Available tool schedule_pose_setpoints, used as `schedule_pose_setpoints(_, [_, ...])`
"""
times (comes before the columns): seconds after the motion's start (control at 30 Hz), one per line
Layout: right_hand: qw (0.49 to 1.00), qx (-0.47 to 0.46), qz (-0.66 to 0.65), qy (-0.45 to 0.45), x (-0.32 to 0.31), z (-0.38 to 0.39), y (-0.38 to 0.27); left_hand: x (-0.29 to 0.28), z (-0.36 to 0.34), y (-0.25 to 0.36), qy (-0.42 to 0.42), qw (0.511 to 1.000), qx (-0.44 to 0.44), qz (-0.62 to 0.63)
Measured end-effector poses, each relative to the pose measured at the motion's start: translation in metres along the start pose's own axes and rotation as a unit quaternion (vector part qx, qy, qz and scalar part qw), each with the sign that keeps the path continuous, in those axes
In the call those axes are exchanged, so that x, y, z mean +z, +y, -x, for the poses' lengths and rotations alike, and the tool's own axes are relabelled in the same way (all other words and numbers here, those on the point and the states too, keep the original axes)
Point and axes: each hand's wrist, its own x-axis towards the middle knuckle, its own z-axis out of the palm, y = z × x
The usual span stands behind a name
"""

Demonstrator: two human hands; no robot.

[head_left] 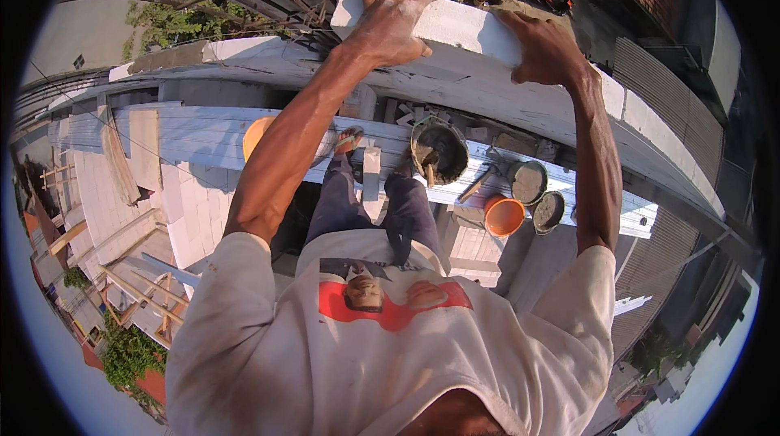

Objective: The person applies mortar to a wall using a trowel, places white rectangular tiles onto the mortar, and taps them into place with a hammer. The person repeats this process along the wall, occasionally adjusting the tiles and scooping more mortar from a bucket.

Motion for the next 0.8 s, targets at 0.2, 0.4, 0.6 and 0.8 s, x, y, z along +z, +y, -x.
schedule_pose_setpoints(0.2, [1.0, 0.002, 0.016, 0.013, 0.016, -0.003, 0.015, 0.0, 0.001, 0.004, 0.015, 1.0, 0.007, 0.0])
schedule_pose_setpoints(0.4, [0.999, 0.007, 0.034, 0.017, 0.018, -0.004, 0.014, -0.002, 0.0, 0.005, 0.015, 1.0, -0.001, -0.008])
schedule_pose_setpoints(0.6, [1.0, 0.023, 0.013, 0.014, 0.014, 0.001, 0.008, 0.0, -0.003, 0.003, -0.004, 1.0, -0.003, -0.005])
schedule_pose_setpoints(0.8, [0.999, 0.031, -0.026, 0.032, 0.028, 0.003, 0.017, -0.004, -0.005, 0.007, -0.03, 0.999, -0.011, -0.023])
